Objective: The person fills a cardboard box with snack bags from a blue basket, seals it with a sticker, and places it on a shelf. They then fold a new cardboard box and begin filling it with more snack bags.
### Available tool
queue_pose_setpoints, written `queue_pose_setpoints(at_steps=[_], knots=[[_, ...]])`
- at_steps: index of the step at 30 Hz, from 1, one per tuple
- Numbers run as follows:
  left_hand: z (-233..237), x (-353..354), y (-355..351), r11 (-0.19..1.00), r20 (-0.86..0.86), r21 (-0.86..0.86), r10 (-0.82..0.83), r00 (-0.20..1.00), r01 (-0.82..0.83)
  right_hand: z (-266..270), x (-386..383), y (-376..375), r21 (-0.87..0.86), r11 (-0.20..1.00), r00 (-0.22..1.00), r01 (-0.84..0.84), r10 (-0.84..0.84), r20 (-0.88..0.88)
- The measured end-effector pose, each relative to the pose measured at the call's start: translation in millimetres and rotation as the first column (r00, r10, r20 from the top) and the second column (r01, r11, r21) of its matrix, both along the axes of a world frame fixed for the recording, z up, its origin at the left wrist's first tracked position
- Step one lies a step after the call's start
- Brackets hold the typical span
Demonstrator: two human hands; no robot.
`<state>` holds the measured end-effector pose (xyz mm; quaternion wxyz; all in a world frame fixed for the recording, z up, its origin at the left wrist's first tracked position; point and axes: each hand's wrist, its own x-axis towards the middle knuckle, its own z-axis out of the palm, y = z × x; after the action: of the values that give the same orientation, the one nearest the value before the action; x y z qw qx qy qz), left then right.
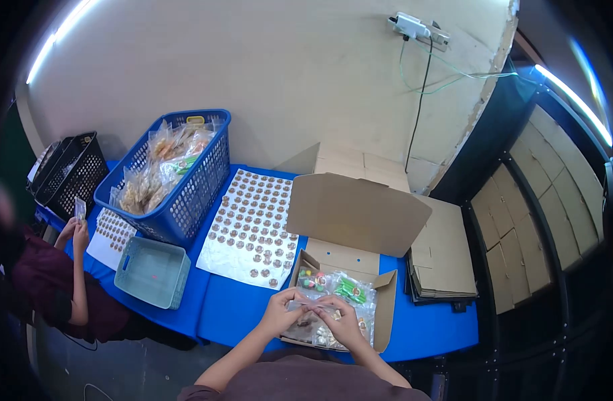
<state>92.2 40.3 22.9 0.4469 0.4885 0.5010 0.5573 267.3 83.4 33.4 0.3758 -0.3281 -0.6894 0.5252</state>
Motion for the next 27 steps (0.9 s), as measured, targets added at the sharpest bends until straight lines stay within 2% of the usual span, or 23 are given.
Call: queue_pose_setpoints(at_steps=[2,3,6,8,10,12,13,14,15,16,17,18,19,20,22,23,24,25,27], knots=[[3.8,-3.0,-2.7,0.998,0.008,0.032,-0.061,0.998,0.061,1.2,7.4,-1.5,-0.017,0.999,0.999,-0.043,0.043,0.000],[3.9,-3.3,-3.7,0.995,0.049,0.036,-0.098,0.994,0.096,0.6,10.3,-1.1,-0.007,1.000,0.998,-0.027,0.027,0.061],[-7.6,-10.8,-2.0,0.991,0.023,0.045,-0.126,0.992,0.125,3.6,18.1,-0.4,-0.034,0.999,0.993,-0.019,0.023,0.112],[-10.2,-15.8,-8.5,0.989,0.039,0.000,-0.150,0.988,0.150,4.7,19.6,0.4,-0.049,0.998,0.996,-0.030,0.034,0.088],[1.0,-19.2,-4.2,0.982,0.045,-0.040,-0.184,0.982,0.185,5.5,15.8,-0.6,-0.102,0.994,0.997,0.027,-0.034,-0.072],[12.8,-19.6,-9.7,0.999,0.082,-0.015,0.050,0.995,-0.049,9.6,19.7,2.5,-0.142,0.988,0.992,0.053,-0.068,-0.104],[14.7,-27.4,-12.7,0.996,-0.164,0.046,0.077,0.983,-0.070,9.4,19.1,3.6,-0.050,0.990,0.989,0.133,-0.137,-0.064],[16.4,-28.1,-13.9,0.996,-0.173,0.048,0.078,0.982,-0.071,8.6,17.6,5.7,0.047,0.977,0.978,0.209,-0.208,-0.033],[16.9,-24.5,-16.6,0.994,-0.327,0.107,0.049,0.944,-0.015,6.3,16.4,6.0,0.208,0.960,0.979,0.187,-0.200,0.043],[18.4,-19.8,-18.4,0.987,-0.472,0.154,0.029,0.881,0.050,6.8,10.7,3.8,0.201,0.961,0.979,0.190,-0.202,0.038],[21.8,-12.4,-20.2,0.987,-0.492,0.094,-0.065,0.868,0.127,10.4,2.0,-2.4,0.338,0.934,0.986,0.114,-0.149,0.078],[21.5,-3.3,-21.1,0.988,-0.493,0.090,-0.067,0.867,0.128,14.0,-6.9,-8.3,0.471,0.882,0.987,0.031,-0.101,0.123],[19.8,5.5,-21.9,0.983,-0.477,0.155,-0.010,0.879,0.095,17.8,-15.6,-16.8,0.317,0.948,0.997,0.037,-0.056,0.051],[17.5,10.4,-24.1,0.974,-0.455,0.218,0.045,0.889,0.062,15.4,-17.5,-17.8,0.316,0.948,0.997,0.037,-0.055,0.049],[14.4,8.6,-25.4,0.978,-0.462,0.207,0.066,0.885,0.035,5.5,-20.4,-14.1,0.275,0.961,0.998,0.018,-0.031,0.045],[14.2,6.1,-27.7,0.991,-0.441,0.136,0.061,0.895,-0.001,-7.0,-17.5,-5.7,0.455,0.890,0.990,-0.003,-0.060,0.125],[13.1,4.7,-30.2,0.997,-0.422,0.062,0.057,0.905,-0.034,-8.5,-16.0,-6.2,0.452,0.892,0.991,0.001,-0.063,0.121],[8.9,4.0,-32.4,0.998,-0.428,0.058,0.054,0.902,-0.032,-9.8,-16.5,-7.0,0.317,0.947,0.994,0.055,-0.081,0.071],[3.0,2.1,-32.6,0.995,-0.295,0.083,0.083,0.952,-0.061,-5.3,-20.8,-5.9,0.061,0.991,0.992,0.115,-0.112,-0.061]])
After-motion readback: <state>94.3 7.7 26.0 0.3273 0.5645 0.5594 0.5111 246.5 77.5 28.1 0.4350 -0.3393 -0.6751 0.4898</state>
